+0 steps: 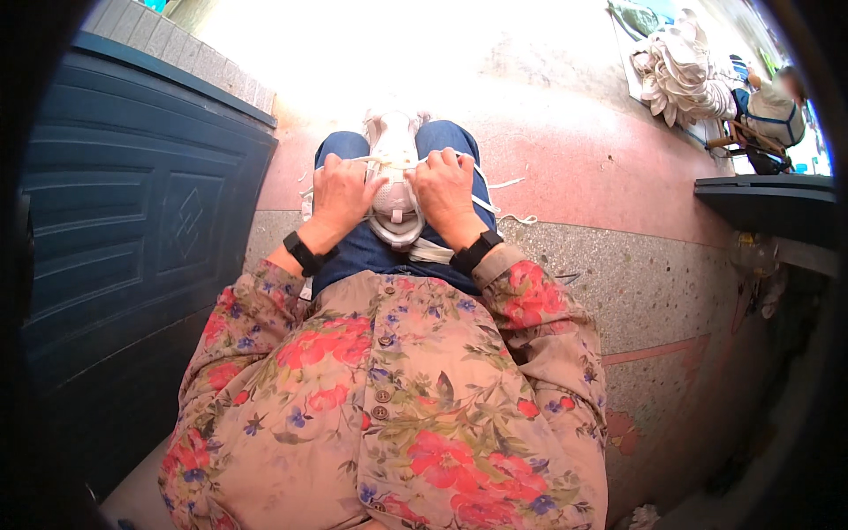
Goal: The person laces a shoe by hand, threading the lace through eyelets, pulling it tight, and wrapping the excess around the shoe. They then repeat the entire process on a second shoe.
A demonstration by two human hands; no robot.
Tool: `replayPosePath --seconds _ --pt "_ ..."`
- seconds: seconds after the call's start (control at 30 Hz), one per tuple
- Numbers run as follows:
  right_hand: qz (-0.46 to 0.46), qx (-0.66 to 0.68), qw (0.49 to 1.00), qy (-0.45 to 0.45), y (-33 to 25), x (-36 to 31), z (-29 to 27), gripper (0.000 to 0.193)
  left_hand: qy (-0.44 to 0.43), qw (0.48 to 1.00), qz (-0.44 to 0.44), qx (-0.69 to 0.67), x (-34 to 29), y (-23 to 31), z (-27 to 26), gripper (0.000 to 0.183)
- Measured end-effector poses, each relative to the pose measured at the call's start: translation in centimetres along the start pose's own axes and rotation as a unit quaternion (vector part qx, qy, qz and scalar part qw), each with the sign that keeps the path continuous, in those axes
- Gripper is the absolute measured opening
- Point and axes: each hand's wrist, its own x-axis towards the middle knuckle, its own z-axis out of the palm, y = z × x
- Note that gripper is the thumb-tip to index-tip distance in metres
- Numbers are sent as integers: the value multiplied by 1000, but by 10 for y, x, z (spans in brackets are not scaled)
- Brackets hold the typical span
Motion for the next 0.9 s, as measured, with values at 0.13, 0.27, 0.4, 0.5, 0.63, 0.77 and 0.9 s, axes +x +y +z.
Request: replayPosePath --seconds 0.13,0.27,0.4,0.5,0.63,0.77,0.9 --pt "4 -23 999 -48 -5 -5 -4 23 -10 998 -35 -43 -4 -1 6 20" --pt "34 -38 997 -63 1 -6 4 15 -130 972 -113 -160 8 -11 7 17" --pt "44 56 997 -43 9 -9 13 12 -20 992 -17 -127 21 1 5 17" --pt "32 86 996 -19 13 -11 18 12 -34 993 72 -88 36 17 16 16" --pt "47 157 984 64 11 -15 17 12 -128 979 35 -152 53 12 29 11" --pt "-2 129 989 70 4 -9 9 13 -147 901 -128 -387 64 -6 20 10" --pt "-49 -19 997 -60 2 3 4 13 -189 812 -194 -518 74 -4 4 21"
